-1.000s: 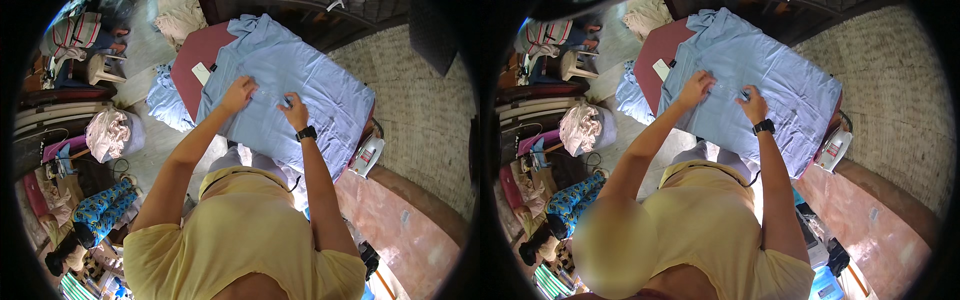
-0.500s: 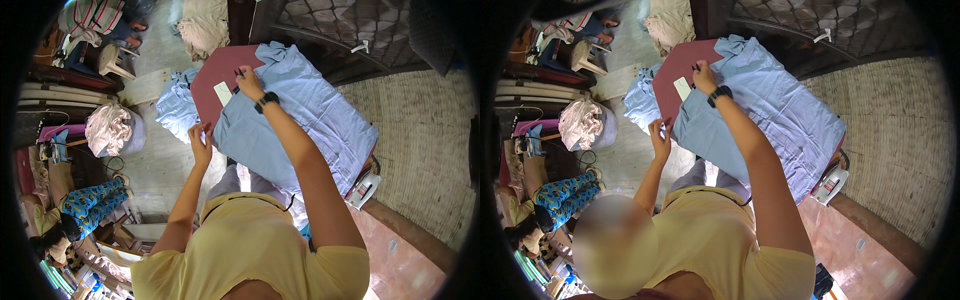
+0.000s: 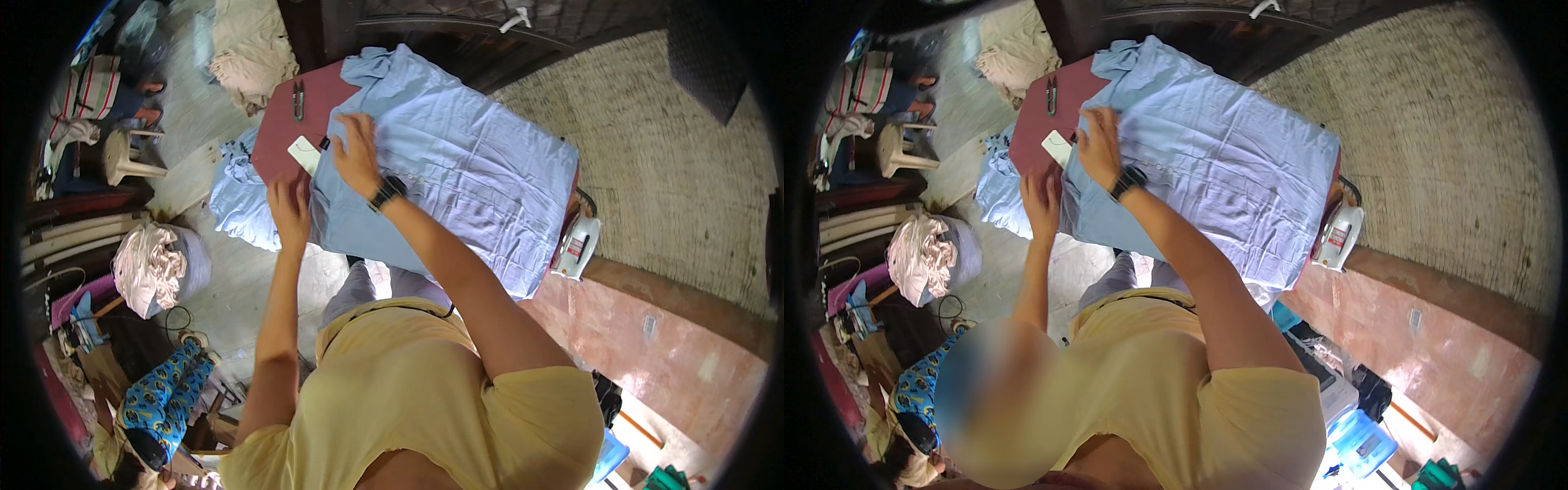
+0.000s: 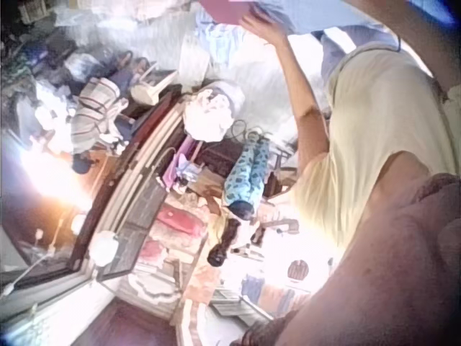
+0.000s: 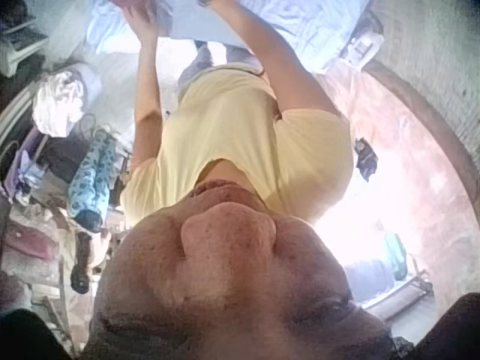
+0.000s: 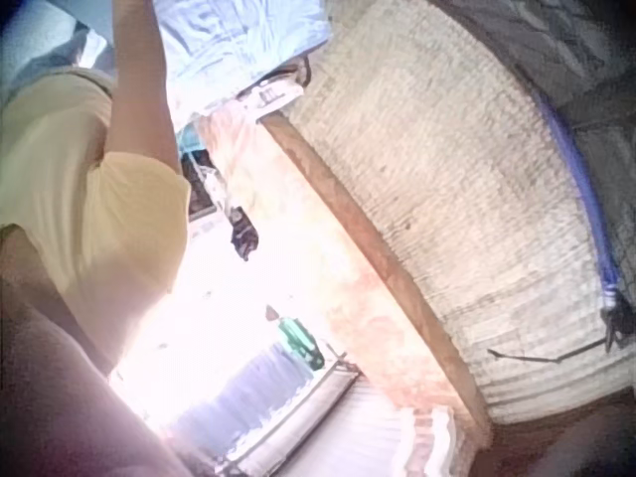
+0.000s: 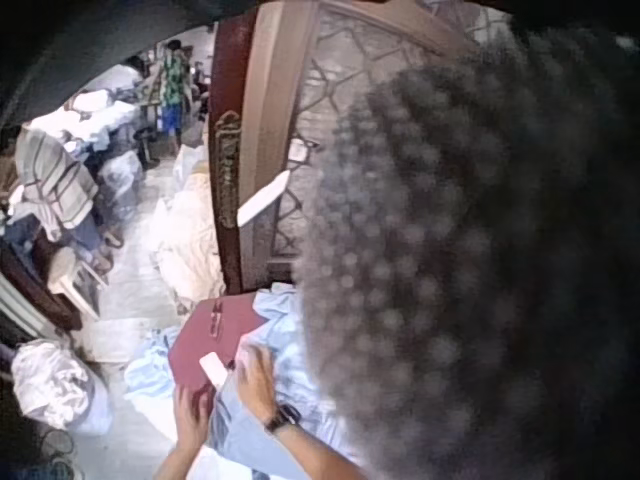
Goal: The person irons a shirt by hand using an iron on an ironing board, smoothing different parts of the fabric and turning the garment over to reach all sides.
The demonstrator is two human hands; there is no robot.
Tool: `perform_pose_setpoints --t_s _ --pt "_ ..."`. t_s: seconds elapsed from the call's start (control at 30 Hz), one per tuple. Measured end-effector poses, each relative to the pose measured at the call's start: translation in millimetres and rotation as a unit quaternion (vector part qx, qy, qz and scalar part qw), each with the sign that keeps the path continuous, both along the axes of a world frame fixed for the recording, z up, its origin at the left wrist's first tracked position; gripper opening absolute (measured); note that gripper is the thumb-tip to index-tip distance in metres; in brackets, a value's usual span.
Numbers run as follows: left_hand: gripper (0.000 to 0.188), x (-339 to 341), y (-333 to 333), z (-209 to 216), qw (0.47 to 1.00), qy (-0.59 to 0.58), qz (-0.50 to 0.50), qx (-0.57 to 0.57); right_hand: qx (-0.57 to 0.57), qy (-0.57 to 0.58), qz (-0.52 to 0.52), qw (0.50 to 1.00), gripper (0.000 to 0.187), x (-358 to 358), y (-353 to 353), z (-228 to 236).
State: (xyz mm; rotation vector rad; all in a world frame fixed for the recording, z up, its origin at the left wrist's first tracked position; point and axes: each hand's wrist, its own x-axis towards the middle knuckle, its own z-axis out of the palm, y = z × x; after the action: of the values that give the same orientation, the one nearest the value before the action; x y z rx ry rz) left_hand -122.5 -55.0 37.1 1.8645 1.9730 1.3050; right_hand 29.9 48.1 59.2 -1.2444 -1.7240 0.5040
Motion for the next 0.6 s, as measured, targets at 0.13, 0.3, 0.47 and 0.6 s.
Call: perform_pose_setpoints --t_s 0.13,0.3,0.47,0.6 --pt "0.023 36.7 105.5 21.9 0.989 0.055 -0.134 -0.035 0.000 -0.077 -0.098 0.992 0.034 132.9 -96.5 -10.4" --pt "0.029 74.8 174.8 -10.5 0.959 0.252 -0.116 -0.062 -0.052 -0.256 -0.286 0.922 0.031 292.2 -176.7 -14.9" --pt "0.028 77.2 220.0 -16.9 0.922 0.282 -0.080 -0.251 -0.070 -0.304 -0.341 0.887 0.033 403.2 -196.5 -20.0" --pt "0.029 31.6 255.5 -58.9 0.972 0.174 -0.086 -0.130 -0.051 -0.338 -0.336 0.877 0.030 484.1 -151.2 -42.2"
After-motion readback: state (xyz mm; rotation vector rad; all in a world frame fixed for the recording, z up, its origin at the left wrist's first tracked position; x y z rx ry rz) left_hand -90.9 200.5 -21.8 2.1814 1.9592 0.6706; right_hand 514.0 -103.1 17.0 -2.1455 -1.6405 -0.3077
